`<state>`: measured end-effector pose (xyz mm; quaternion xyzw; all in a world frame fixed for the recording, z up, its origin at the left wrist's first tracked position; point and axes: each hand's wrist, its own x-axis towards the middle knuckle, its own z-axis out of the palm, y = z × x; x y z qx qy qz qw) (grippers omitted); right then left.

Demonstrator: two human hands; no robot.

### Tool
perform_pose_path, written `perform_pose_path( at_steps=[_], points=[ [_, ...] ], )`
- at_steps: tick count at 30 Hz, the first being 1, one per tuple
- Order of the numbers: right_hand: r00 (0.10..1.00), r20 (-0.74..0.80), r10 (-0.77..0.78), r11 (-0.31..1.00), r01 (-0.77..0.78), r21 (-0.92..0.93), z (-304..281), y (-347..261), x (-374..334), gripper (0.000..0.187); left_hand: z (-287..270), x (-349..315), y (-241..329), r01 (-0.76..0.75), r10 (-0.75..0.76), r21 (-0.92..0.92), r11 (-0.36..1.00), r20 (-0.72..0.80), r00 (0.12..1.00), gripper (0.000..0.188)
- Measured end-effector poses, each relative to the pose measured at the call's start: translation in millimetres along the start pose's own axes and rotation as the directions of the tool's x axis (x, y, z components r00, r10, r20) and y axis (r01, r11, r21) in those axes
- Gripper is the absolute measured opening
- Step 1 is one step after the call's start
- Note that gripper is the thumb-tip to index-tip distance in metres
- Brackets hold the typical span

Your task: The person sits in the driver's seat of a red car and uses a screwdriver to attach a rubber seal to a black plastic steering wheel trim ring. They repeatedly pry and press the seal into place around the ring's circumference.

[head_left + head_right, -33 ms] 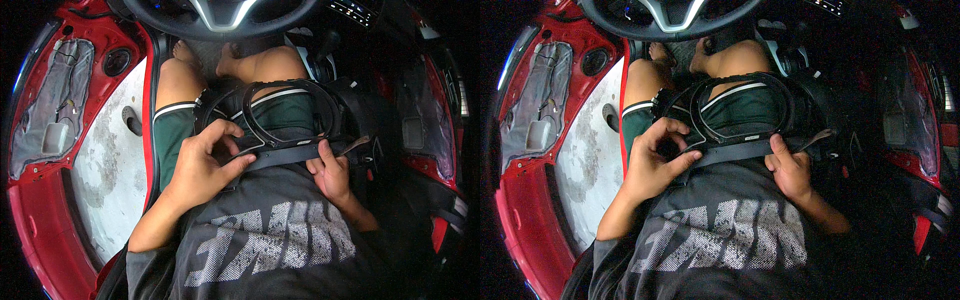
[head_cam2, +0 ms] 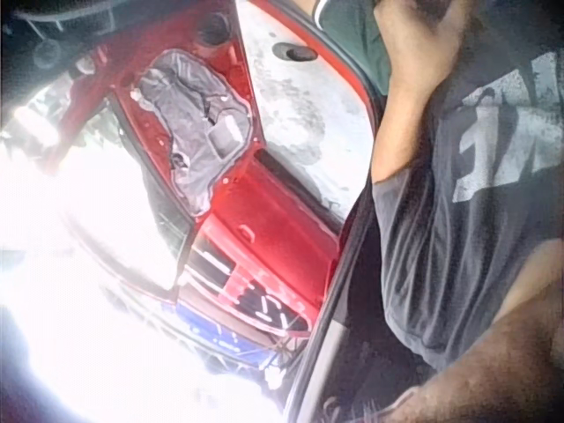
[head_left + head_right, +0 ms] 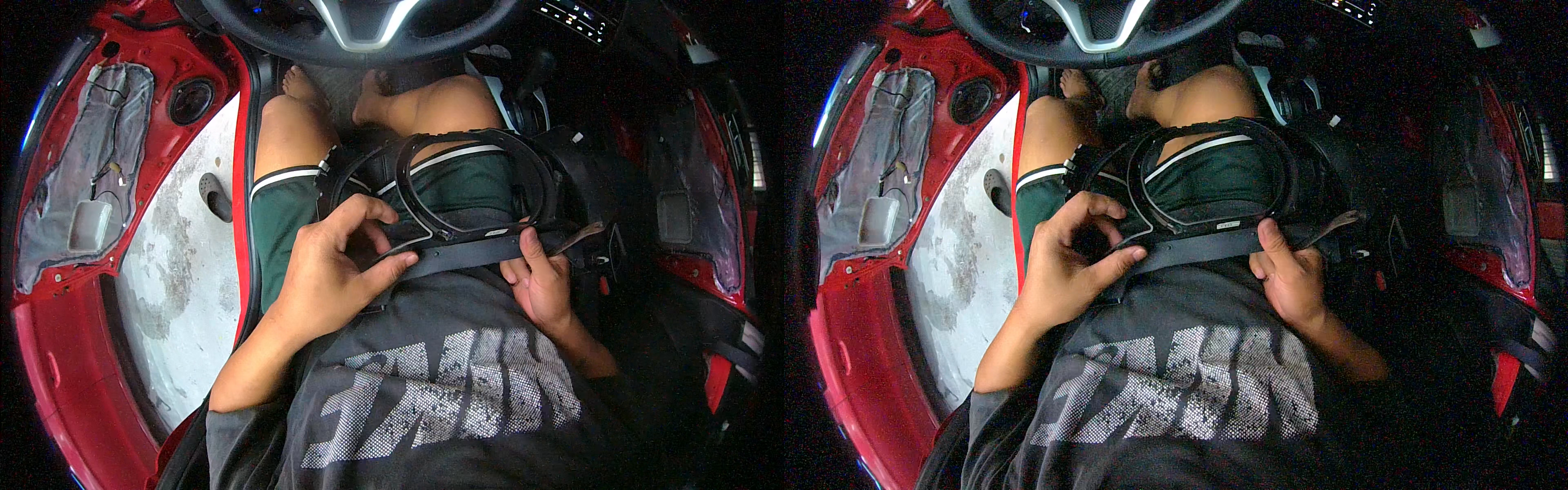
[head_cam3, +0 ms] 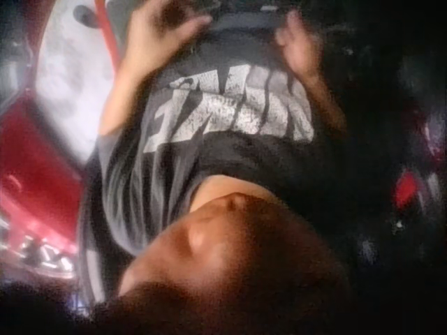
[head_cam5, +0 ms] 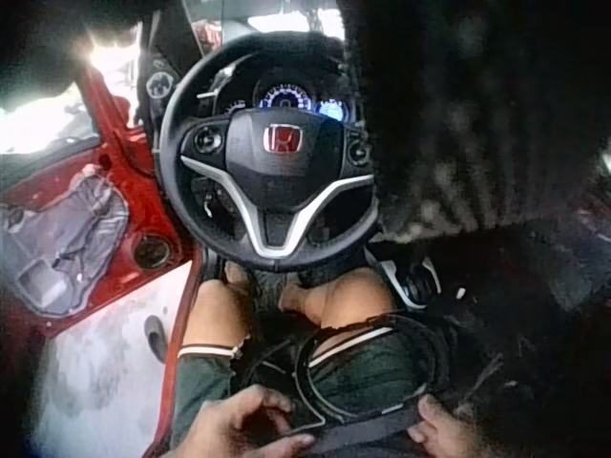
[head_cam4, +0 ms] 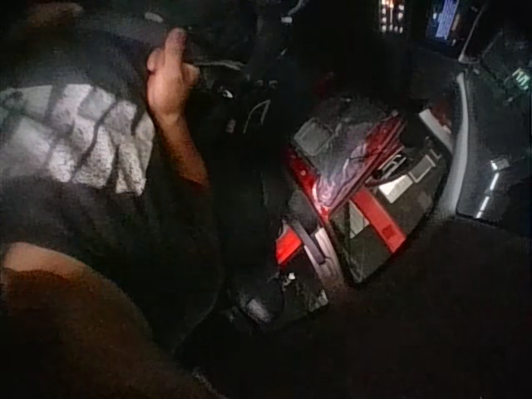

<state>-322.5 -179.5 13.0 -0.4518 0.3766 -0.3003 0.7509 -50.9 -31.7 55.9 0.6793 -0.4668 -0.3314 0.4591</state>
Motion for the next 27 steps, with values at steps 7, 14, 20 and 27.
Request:
perform_pose_path(
  at_steps=[7, 14, 20, 27],
  points=[
    [0.998, -0.057, -0.001, 0.999, -0.001, -0.036, 4.0, 0.2, 4.7, 0.045, -1.0, -0.3, 1.3, -0.031, 0.032, 0.057, 0.998, -0.016, 0.999, 0.042],
    [0.994, -0.093, 0.061, 0.998, -0.063, -0.024, 8.1, -0.3, 7.2, 0.063, 0.3, -5.4, -1.6, -0.057, 0.057, 0.053, 0.997, 0.006, 0.998, 0.041],
    [0.992, 0.096, 0.086, 0.996, -0.088, 0.008, -3.0, 4.7, 12.4, 0.020, 1.0, -7.3, -3.3, -0.233, 0.237, 0.081, 0.969, -0.050, 0.970, 0.040],
    [0.980, 0.106, 0.170, 0.957, -0.139, -0.255, 17.8, -8.6, 30.0, 0.035, -16.1, -15.7, 4.6, -0.228, 0.224, 0.093, 0.969, 0.050, 0.973, 0.035]
  ],
)
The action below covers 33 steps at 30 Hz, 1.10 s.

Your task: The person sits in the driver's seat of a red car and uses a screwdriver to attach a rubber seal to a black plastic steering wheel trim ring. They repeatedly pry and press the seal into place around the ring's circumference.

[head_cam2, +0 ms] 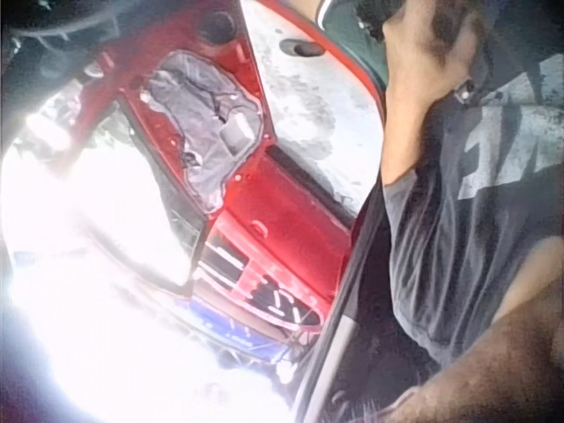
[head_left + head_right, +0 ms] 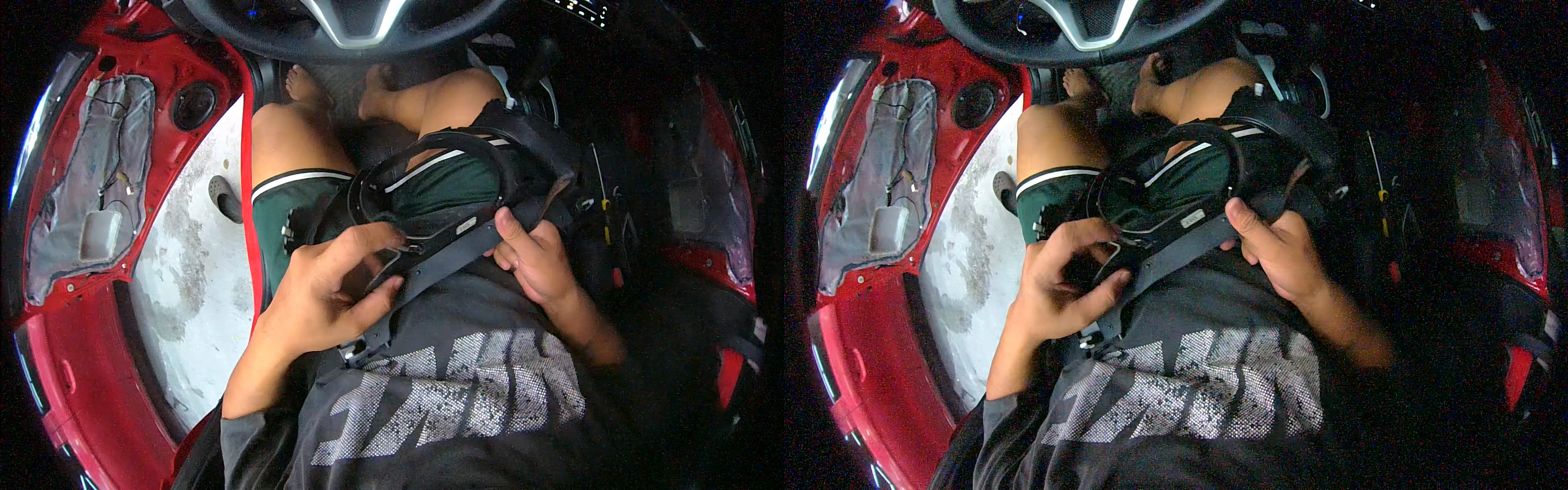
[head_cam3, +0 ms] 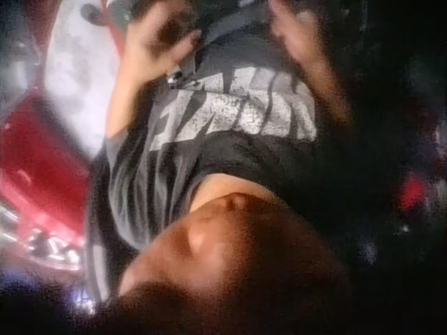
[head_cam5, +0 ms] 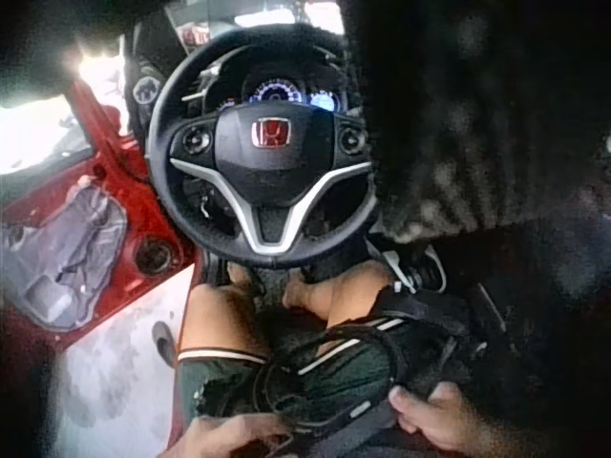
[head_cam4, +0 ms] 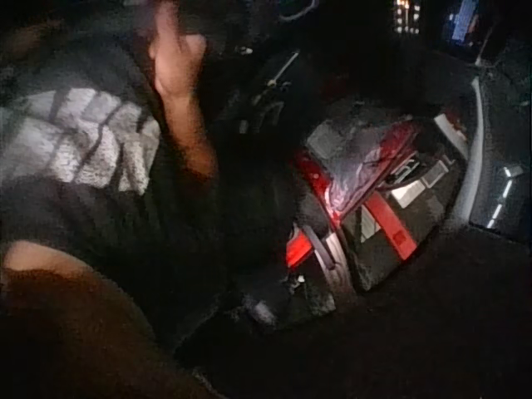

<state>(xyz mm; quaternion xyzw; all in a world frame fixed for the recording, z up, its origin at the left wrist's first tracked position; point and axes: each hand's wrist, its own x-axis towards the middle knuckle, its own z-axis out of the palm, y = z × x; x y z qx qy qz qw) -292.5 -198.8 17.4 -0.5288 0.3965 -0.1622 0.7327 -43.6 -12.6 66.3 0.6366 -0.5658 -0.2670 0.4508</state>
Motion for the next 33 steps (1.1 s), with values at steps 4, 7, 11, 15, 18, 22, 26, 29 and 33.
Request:
perform_pose_path(
  at_steps=[4, 7, 11, 15, 18, 22, 26, 29, 33],
  points=[
    [0.997, 0.079, 0.015, 0.990, -0.004, -0.140, 7.6, -22.4, 0.5, 0.035, -10.6, 3.0, -3.1, -0.007, 0.009, -0.041, 0.999, 0.050, 0.999, 0.031],
    [0.988, 0.138, -0.068, 0.889, 0.122, -0.442, 3.7, -22.3, -5.1, 0.035, -6.9, -1.7, -14.9, 0.005, -0.007, -0.106, 0.994, -0.019, 1.000, 0.030],
    [0.988, 0.151, 0.034, 0.751, 0.074, -0.657, 9.8, -76.1, -40.1, 0.034, 0.7, -0.6, -17.3, 0.027, -0.033, -0.165, 0.986, -0.034, 0.999, 0.031],
    [0.934, 0.213, -0.288, 0.637, 0.353, -0.685, 4.1, -85.9, -56.1, 0.030, -2.7, -2.4, -2.3, 0.134, -0.125, -0.108, 0.985, 0.087, 0.988, 0.032],
    [0.867, 0.230, -0.441, 0.535, 0.460, -0.708, 18.8, -86.5, -55.4, 0.030, 4.7, -3.0, -5.8, 0.071, -0.068, -0.114, 0.991, 0.033, 0.997, 0.031],
    [0.760, 0.354, -0.545, 0.339, 0.585, -0.737, 28.8, -80.3, -47.0, 0.029, 8.9, -1.1, -3.6, 0.060, -0.061, -0.124, 0.991, -0.005, 0.998, 0.030],
    [0.761, 0.423, -0.492, 0.219, 0.578, -0.786, 40.9, -94.6, -48.3, 0.031, 10.6, -1.4, 2.9, 0.173, -0.177, -0.159, 0.972, -0.012, 0.984, 0.030],
    [0.732, 0.468, -0.495, 0.130, 0.594, -0.794, 41.8, -101.8, -42.2, 0.031, 11.7, -1.3, 7.3, 0.182, -0.188, -0.194, 0.964, -0.016, 0.982, 0.030],
    [0.680, 0.488, -0.546, 0.088, 0.626, -0.775, 40.2, -105.8, -32.2, 0.027, 10.9, -0.5, 5.3, 0.110, -0.117, -0.119, 0.987, -0.058, 0.991, 0.030]
  ],
)
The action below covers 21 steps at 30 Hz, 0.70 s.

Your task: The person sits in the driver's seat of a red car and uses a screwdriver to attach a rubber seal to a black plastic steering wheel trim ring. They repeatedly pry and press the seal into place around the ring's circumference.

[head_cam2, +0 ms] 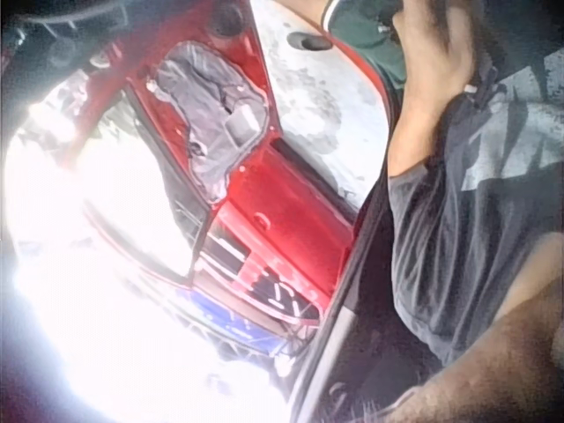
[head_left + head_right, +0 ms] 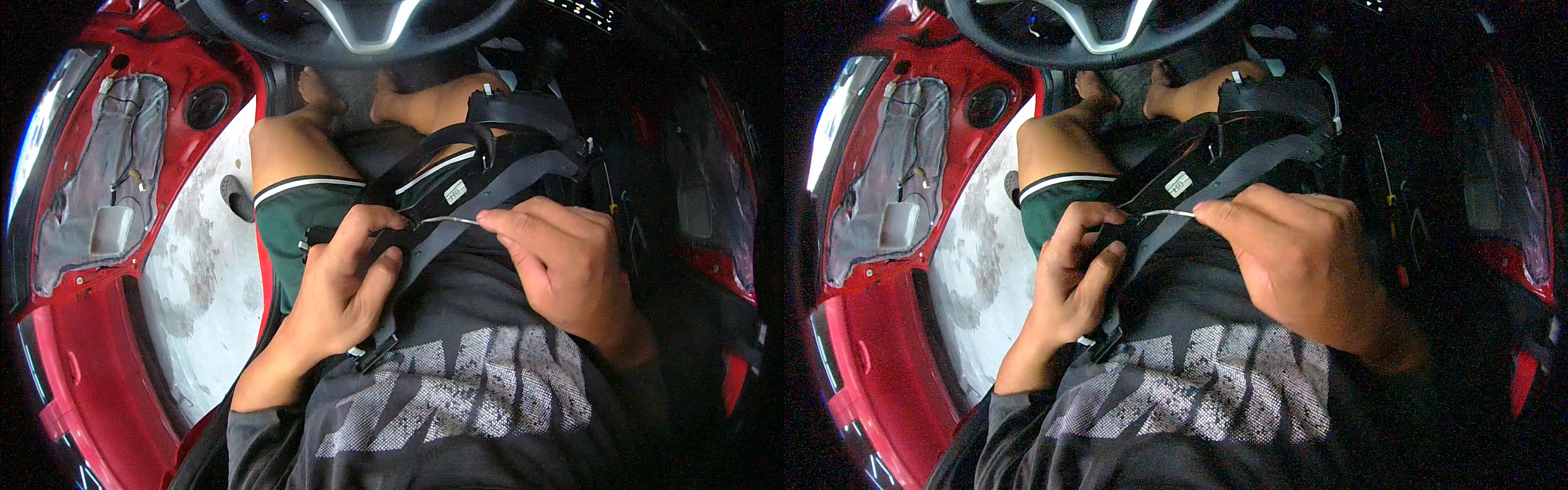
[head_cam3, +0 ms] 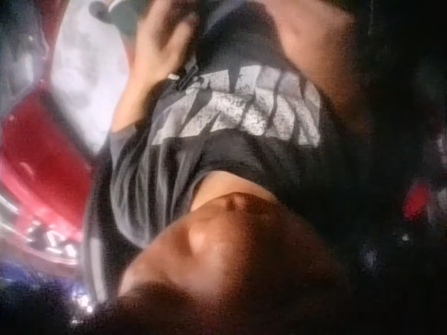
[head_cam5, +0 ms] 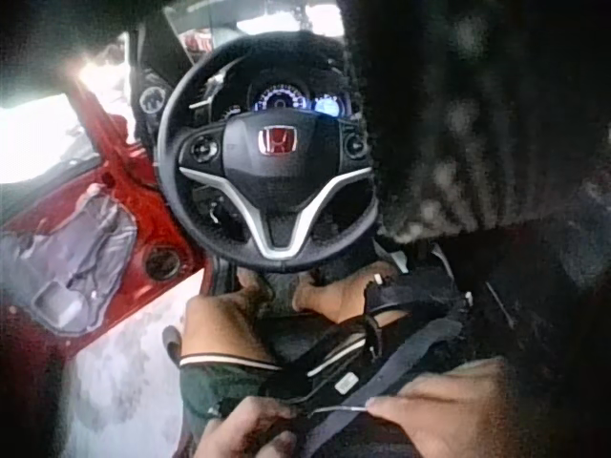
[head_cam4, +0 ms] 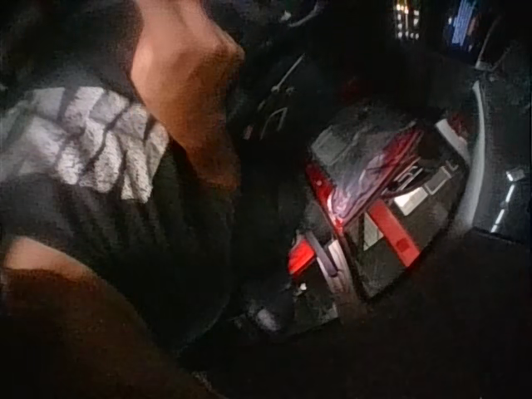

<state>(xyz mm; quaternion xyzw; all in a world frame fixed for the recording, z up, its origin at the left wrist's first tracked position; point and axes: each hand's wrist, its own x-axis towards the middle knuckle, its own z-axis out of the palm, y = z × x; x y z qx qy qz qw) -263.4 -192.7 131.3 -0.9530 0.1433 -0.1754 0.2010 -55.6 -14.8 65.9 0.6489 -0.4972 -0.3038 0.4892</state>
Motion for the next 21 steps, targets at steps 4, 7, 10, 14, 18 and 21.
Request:
perform_pose_path(
  at_steps=[4, 7, 10, 14, 18, 21],
  points=[
    [1.000, 0.015, 0.001, 1.000, -0.001, 0.028, 0.1, 3.8, 6.3, 0.022, 4.9, 0.3, -1.8, -0.018, 0.017, -0.028, 0.999, -0.033, 0.999, 0.028],
    [0.998, 0.062, 0.012, 0.999, -0.014, 0.030, -1.4, 1.4, 9.8, 0.024, 4.0, 0.1, 0.5, 0.016, -0.017, -0.057, 0.998, -0.021, 1.000, 0.028],
    [0.999, 0.037, -0.009, 0.999, 0.007, 0.049, 3.6, 6.3, 6.9, 0.027, 2.0, 0.4, 7.1, 0.069, -0.070, -0.047, 0.996, -0.003, 0.998, 0.029],
    [0.999, 0.043, -0.020, 0.999, 0.019, 0.036, 2.8, 5.8, 9.1, 0.027, 1.0, -0.4, 4.0, 0.074, -0.074, -0.037, 0.997, 0.001, 0.997, 0.030],
    [0.998, 0.054, -0.039, 0.999, 0.038, 0.016, 0.1, 5.7, 10.8, 0.026, 0.2, 1.2, 9.5, 0.073, -0.073, -0.046, 0.996, 0.007, 0.997, 0.029],
    [0.997, 0.053, -0.057, 0.998, 0.056, 0.008, 0.5, 7.5, 11.1, 0.027, 1.1, 1.3, 7.1, 0.061, -0.061, -0.062, 0.996, 0.002, 0.998, 0.029]
  ],
)
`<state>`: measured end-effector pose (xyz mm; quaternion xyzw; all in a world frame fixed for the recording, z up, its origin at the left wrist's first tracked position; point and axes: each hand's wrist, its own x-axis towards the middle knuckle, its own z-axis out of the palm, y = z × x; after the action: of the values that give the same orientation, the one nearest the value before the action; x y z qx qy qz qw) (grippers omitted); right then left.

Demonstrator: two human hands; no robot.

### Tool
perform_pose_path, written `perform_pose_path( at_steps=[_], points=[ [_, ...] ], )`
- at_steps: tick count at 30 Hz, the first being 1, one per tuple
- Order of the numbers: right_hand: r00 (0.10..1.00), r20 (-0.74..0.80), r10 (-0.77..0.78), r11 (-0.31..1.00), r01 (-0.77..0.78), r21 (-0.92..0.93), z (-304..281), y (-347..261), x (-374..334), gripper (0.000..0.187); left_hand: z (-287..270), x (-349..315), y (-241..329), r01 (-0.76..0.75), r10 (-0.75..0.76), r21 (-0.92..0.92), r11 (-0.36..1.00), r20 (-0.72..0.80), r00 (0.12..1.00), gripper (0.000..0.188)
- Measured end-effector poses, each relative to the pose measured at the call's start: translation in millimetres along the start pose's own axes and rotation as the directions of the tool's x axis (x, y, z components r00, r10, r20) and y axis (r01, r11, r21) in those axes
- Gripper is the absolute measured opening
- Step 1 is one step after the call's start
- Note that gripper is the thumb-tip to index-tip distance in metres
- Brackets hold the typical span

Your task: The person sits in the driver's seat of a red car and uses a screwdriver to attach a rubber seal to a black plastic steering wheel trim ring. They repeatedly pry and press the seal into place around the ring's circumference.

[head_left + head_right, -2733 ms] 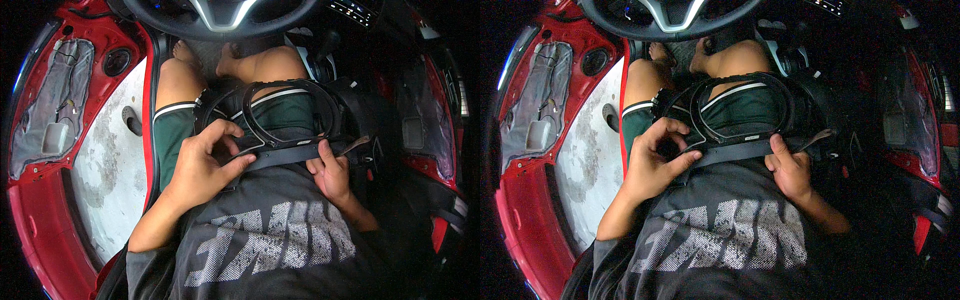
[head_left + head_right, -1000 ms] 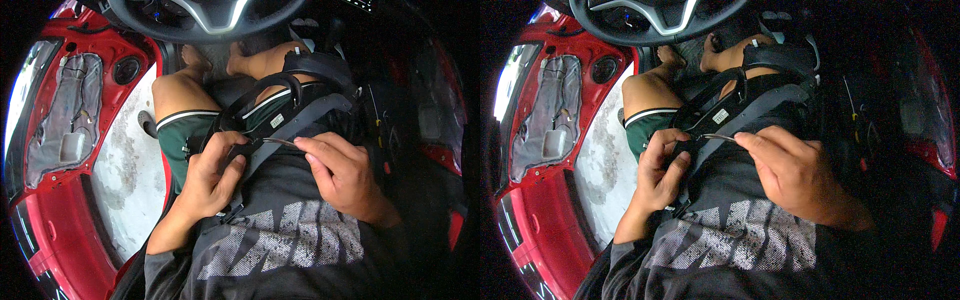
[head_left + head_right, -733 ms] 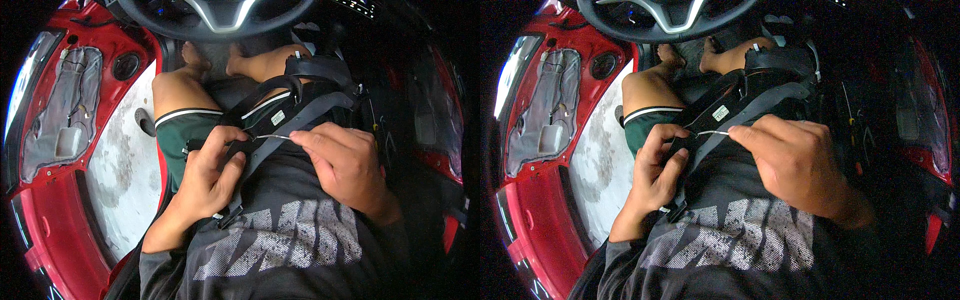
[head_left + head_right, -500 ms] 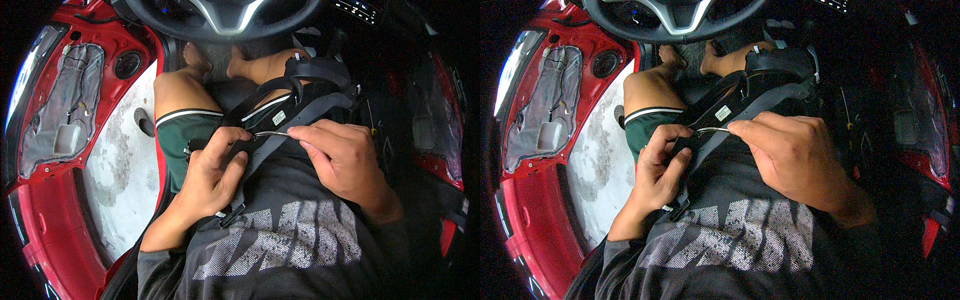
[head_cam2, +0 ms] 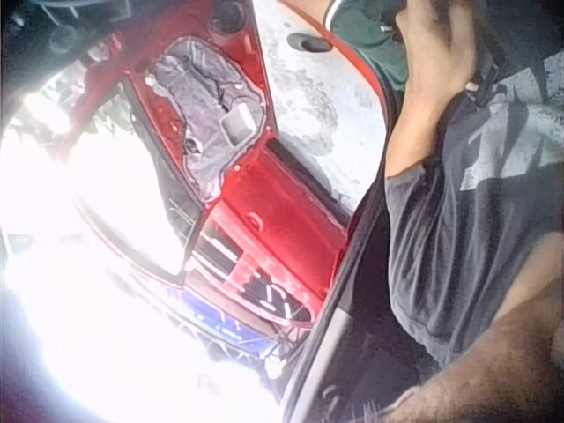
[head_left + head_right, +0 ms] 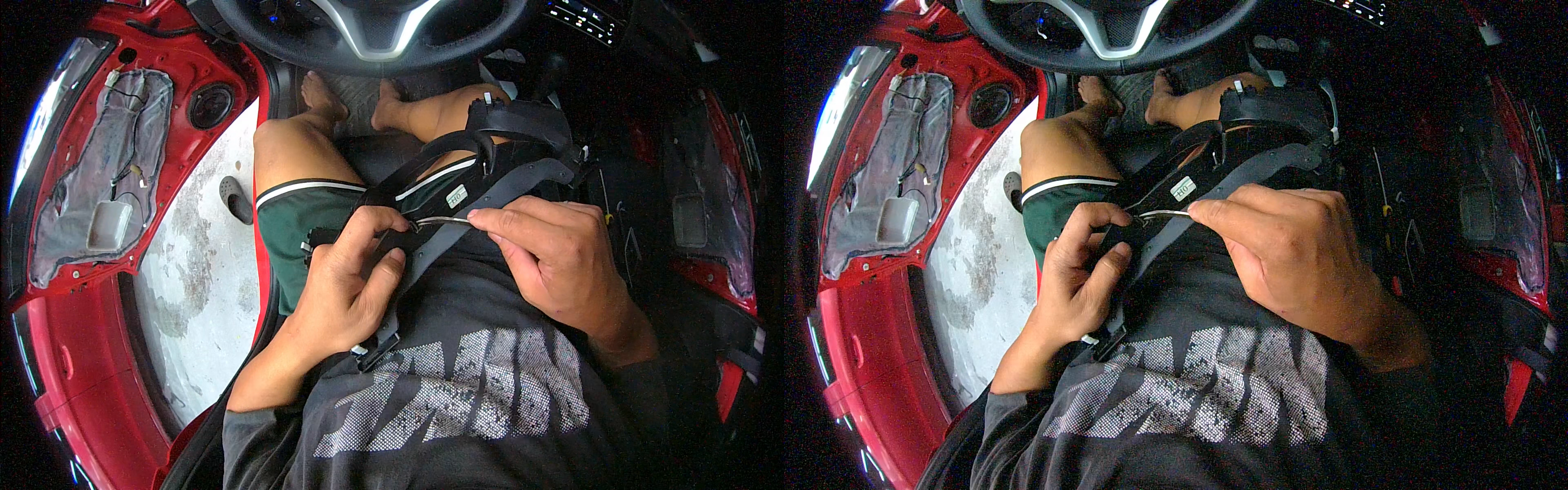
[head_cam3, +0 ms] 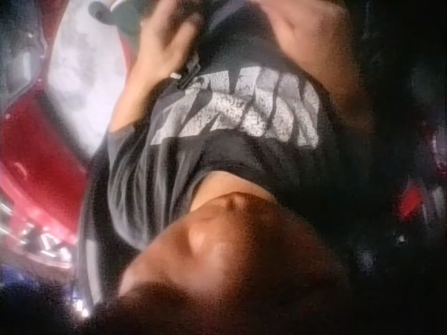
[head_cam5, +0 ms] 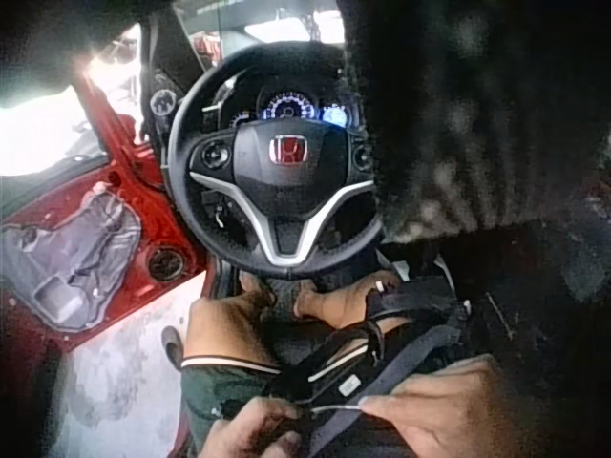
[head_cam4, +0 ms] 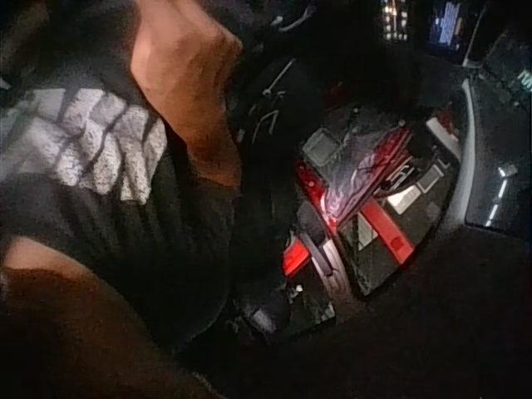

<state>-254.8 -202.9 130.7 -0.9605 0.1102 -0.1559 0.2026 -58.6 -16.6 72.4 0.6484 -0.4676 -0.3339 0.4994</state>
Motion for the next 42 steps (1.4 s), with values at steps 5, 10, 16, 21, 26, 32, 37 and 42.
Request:
perform_pose_path(
  at_steps=[5, 10, 16, 21, 26, 32, 37, 42],
  points=[
    [0.999, 0.002, -0.032, 0.999, 0.033, -0.034, 0.4, 1.0, 1.0, 0.028, -0.9, 0.1, -0.4, 0.021, -0.021, -0.016, 1.000, -0.003, 1.000, 0.028],
    [0.998, 0.011, -0.062, 0.995, 0.062, -0.076, -5.4, -1.2, 5.1, 0.031, 2.8, 1.7, -4.5, -0.019, 0.018, -0.020, 1.000, -0.035, 0.999, 0.027],
    [0.991, 0.037, -0.129, 0.985, 0.132, -0.108, -8.5, 1.1, 10.9, 0.034, 2.6, 1.5, -3.9, -0.001, 0.001, -0.024, 1.000, -0.032, 0.999, 0.026],
    [0.978, 0.102, -0.181, 0.964, 0.197, -0.179, -9.8, 0.5, 15.9, 0.031, 2.0, 0.7, -6.9, -0.004, 0.005, 0.018, 1.000, -0.016, 1.000, 0.025],
    [0.963, 0.105, -0.247, 0.926, 0.267, -0.268, -8.1, 3.6, 16.9, 0.023, 2.8, -0.6, -11.7, 0.003, -0.002, 0.022, 1.000, -0.027, 1.000, 0.025],
    [0.944, 0.158, -0.289, 0.867, 0.328, -0.375, -10.2, -5.8, 20.9, 0.018, 4.7, -4.1, -16.5, -0.012, 0.011, -0.006, 1.000, -0.058, 0.998, 0.027],
    [0.926, 0.188, -0.326, 0.832, 0.376, -0.408, -14.4, -11.0, 23.9, 0.018, 5.0, -3.9, -14.0, 0.000, 0.001, 0.018, 1.000, -0.061, 0.998, 0.027],
    [0.919, 0.197, -0.343, 0.814, 0.395, -0.426, -11.5, -7.9, 21.2, 0.017, 5.3, -5.4, -11.7, -0.002, 0.005, 0.051, 0.999, -0.053, 0.999, 0.026]
  ],
)
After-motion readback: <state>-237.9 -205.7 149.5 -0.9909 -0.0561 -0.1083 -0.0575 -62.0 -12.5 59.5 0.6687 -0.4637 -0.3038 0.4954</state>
